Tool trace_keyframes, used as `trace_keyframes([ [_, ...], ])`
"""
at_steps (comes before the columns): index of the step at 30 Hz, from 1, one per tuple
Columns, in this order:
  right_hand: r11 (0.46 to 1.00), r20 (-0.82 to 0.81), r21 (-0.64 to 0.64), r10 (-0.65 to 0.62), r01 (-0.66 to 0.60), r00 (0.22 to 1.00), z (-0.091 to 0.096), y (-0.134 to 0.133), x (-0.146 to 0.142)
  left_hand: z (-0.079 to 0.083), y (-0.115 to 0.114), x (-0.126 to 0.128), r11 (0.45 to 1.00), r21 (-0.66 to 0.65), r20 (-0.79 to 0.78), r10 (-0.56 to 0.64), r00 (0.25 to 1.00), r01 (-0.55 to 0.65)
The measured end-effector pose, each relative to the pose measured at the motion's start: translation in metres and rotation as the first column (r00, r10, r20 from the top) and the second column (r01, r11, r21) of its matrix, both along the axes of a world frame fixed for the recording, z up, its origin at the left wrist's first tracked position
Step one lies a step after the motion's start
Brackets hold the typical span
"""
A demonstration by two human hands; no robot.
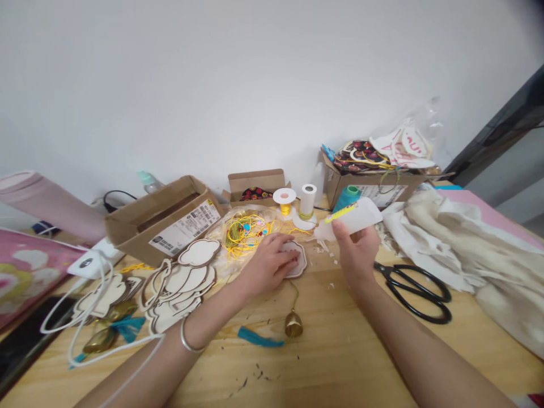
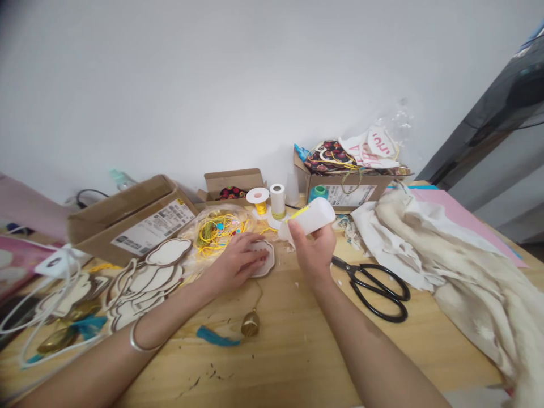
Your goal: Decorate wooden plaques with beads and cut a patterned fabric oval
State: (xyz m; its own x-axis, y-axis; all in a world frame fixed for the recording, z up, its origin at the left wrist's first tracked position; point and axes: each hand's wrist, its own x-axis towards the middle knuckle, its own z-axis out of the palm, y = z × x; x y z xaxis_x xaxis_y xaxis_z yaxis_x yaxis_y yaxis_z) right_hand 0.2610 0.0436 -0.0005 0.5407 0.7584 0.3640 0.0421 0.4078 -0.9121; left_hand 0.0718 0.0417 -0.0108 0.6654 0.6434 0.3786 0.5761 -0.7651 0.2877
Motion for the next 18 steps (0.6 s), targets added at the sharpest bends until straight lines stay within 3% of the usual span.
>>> trace_keyframes([
  [13,1.000,-0.014,-0.029,0.000,-0.001,1.000,0.001,0.000,-0.001,-0.003,-0.001,0.000,0.998,0.058,0.028,-0.018,0.999,0.017],
  [18,1.000,-0.033,-0.017,0.001,-0.001,0.999,-0.001,0.001,0.000,0.022,-0.003,-0.001,0.984,0.178,0.196,-0.014,0.980,-0.022],
])
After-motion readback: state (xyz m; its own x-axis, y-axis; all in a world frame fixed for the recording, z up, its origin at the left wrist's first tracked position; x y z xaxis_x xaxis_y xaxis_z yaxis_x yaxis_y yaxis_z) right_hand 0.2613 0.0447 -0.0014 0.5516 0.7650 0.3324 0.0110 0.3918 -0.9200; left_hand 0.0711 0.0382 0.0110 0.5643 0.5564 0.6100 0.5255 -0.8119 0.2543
